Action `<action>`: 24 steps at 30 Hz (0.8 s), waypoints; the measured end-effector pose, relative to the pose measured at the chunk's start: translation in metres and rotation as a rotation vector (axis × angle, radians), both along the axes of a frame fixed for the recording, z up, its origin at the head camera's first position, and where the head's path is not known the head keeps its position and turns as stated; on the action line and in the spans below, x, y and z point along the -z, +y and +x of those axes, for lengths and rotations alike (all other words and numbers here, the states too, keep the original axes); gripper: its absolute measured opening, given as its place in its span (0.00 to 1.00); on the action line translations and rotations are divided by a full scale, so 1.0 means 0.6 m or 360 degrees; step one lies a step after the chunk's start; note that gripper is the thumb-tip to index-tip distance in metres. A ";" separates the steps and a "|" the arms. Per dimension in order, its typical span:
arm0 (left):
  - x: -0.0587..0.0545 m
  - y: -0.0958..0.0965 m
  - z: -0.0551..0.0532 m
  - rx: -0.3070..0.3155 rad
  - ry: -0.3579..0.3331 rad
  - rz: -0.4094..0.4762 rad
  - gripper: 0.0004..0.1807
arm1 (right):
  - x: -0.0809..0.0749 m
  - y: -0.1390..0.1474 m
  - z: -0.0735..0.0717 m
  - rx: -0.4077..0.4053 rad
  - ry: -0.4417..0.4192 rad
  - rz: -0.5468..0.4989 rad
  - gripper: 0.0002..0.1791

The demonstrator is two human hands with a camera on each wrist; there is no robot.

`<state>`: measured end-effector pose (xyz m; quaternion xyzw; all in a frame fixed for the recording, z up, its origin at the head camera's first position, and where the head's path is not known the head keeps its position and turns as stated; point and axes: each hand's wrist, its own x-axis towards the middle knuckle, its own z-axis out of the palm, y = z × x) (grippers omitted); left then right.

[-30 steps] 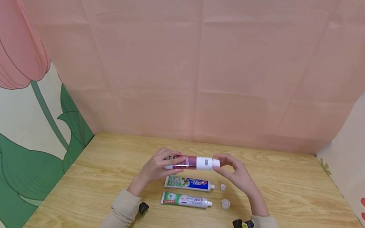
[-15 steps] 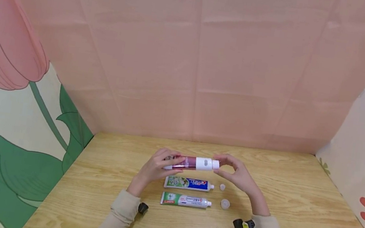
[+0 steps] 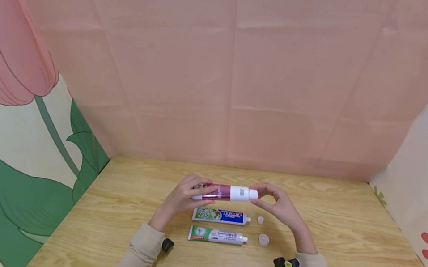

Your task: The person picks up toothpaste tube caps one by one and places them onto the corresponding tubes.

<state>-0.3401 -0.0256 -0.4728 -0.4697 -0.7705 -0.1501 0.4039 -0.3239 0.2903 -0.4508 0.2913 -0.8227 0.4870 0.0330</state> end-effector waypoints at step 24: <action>0.004 0.003 -0.003 0.0026 0.0052 0.0001 0.28 | 0.026 0.010 -0.019 -0.0004 0.0001 0.0009 0.13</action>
